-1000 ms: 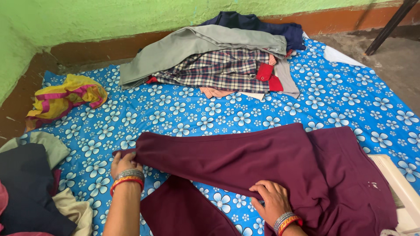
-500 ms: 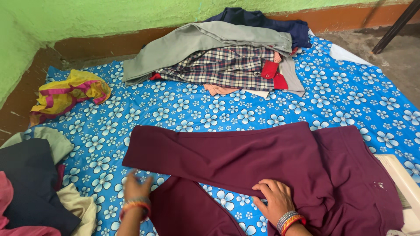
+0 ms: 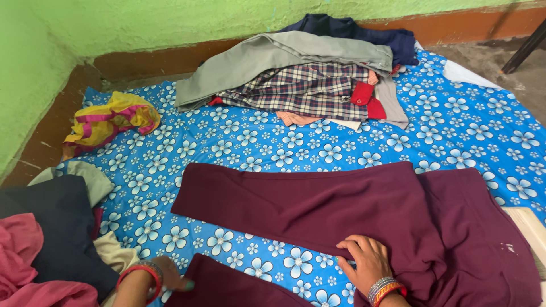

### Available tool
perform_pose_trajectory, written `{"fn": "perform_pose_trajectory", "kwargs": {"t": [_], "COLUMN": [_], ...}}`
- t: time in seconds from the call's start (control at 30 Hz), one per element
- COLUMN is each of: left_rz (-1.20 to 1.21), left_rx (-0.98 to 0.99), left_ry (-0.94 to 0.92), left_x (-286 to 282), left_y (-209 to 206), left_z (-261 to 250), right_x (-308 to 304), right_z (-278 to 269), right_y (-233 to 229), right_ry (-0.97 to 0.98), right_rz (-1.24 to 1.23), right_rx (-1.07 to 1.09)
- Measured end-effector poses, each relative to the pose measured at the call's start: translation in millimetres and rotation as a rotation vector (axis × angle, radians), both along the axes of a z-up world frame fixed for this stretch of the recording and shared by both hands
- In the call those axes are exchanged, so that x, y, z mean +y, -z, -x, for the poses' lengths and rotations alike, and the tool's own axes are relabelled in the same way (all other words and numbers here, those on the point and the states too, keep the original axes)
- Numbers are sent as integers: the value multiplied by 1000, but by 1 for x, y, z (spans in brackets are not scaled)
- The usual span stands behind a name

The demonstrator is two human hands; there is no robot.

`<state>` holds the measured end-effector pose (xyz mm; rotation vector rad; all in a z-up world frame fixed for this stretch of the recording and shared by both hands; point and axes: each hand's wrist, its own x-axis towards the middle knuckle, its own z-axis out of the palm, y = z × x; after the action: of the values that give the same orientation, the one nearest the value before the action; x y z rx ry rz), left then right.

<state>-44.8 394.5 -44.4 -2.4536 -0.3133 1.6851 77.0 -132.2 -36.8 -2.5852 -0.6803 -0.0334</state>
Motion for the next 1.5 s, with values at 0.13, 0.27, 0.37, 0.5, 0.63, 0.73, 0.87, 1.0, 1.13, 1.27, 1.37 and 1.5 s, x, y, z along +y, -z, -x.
{"fn": "perform_pose_trajectory", "kwargs": {"t": [0.13, 0.27, 0.37, 0.5, 0.63, 0.73, 0.87, 1.0, 1.13, 1.27, 1.37, 1.5], "left_rz": [349, 487, 583, 547, 490, 345, 161, 184, -665, 303, 758, 846], "left_rx": [-863, -1114, -1294, -1344, -1514, -1591, -1599, -1741, -1916, -1830, -1665, -1588], "left_ry": [-1334, -1759, -1977, -2183, -2164, -2150, -2108, -1843, -596, -187, 114, 247], "left_x": [-27, -61, -71, -71, -67, -67, -62, -45, -78, -181, -275, -326], "left_y": [-25, -26, -14, 1, -2, -18, -13, 7, -5, -26, -34, -53], "left_z": [-11, -39, -63, -92, -95, -70, -39, -29, -41, -89, -94, -87], "right_x": [0, 0, -2, -4, -4, -5, -4, -3, -3, -3, -5, -5], "right_z": [2, 1, 1, 1, 1, 3, 4, 4, 4, 4, 5, 5], "right_y": [2, 5, 7, 8, 7, 5, 0, -3, -6, -7, -6, -6], "right_ry": [29, 34, -8, -29, -34, -69, -90, -90, -90, -108, -126, -119], "right_rz": [17, 45, 29, 35, 42, 22, 33, 42, 33, 2, -56, -64], "right_rx": [-10, 7, -4, -26, -1, 8, 49, 71, 77, 29, -14, -6]}}
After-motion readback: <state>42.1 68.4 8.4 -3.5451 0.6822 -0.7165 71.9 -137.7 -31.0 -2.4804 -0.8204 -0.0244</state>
